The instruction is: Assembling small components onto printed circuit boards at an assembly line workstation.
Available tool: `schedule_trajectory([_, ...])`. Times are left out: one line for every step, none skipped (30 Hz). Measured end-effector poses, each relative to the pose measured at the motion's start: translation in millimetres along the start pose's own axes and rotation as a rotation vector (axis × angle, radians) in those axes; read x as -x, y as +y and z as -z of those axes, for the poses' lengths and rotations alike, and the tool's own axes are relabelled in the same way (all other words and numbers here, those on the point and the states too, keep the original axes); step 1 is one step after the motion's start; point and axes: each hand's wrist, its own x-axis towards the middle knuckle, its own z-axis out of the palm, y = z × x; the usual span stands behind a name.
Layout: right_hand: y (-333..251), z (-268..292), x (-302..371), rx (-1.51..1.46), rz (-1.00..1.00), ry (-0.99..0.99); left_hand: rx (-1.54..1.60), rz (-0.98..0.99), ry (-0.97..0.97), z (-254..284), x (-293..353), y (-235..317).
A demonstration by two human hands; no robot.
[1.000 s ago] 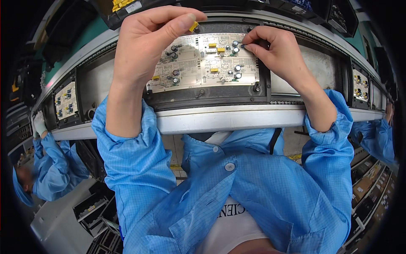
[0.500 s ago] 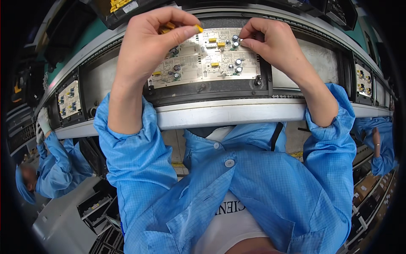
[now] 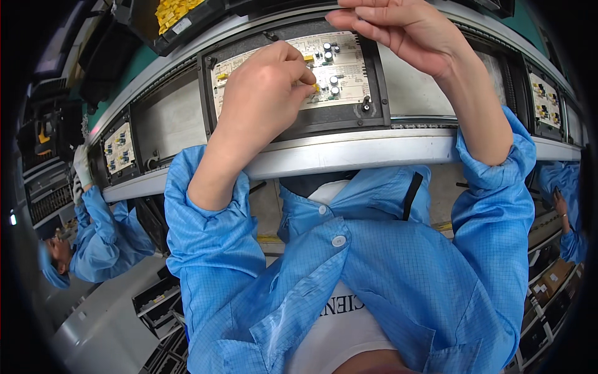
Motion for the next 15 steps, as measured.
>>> schedule_trajectory([0,1,0,-0.006,0.005,0.002,-0.003,-0.005,-0.005,-1,0,2])
schedule_trajectory([-1,2,-1,-0.023,0.038,0.003,-0.04,-0.016,-0.018,-2,0,3])
schedule_trajectory([-2,4,-1,-0.04,0.07,0.004,-0.078,-0.026,-0.031,-3,-1,4])
schedule_trajectory([-3,4,-1,-0.054,0.086,0.008,-0.079,-0.03,-0.035,-3,-1,6])
schedule_trajectory([-2,7,-3,-0.058,0.089,0.009,-0.109,-0.028,-0.028,-4,-2,8])
schedule_trajectory([-1,11,-5,-0.073,0.099,-0.004,-0.137,-0.026,-0.021,-4,-3,9])
schedule_trajectory([0,13,-5,-0.088,0.107,-0.017,-0.138,-0.028,-0.024,-4,-3,11])
schedule_trajectory([0,13,-5,-0.091,0.108,-0.016,-0.152,-0.038,-0.02,-5,-4,12])
schedule_trajectory([1,11,-4,-0.1,0.109,-0.003,-0.165,-0.049,-0.016,-5,-4,13])
schedule_trajectory([1,9,-5,-0.11,0.11,0.009,-0.166,-0.05,-0.018,-4,-4,13])
schedule_trajectory([2,7,-4,-0.112,0.111,0.009,-0.169,-0.066,-0.043,-3,-4,13])
schedule_trajectory([2,4,-3,-0.059,0.123,0.003,-0.171,-0.081,-0.068,-2,-5,13])
schedule_trajectory([2,3,-2,-0.004,0.136,-0.002,-0.17,-0.083,-0.068,-1,-5,13])
schedule_trajectory([1,4,-2,-0.005,0.136,0.0,-0.154,-0.077,-0.061,-1,-6,13])
schedule_trajectory([0,5,-1,0.042,0.109,-0.021,-0.137,-0.071,-0.054,0,-6,13])
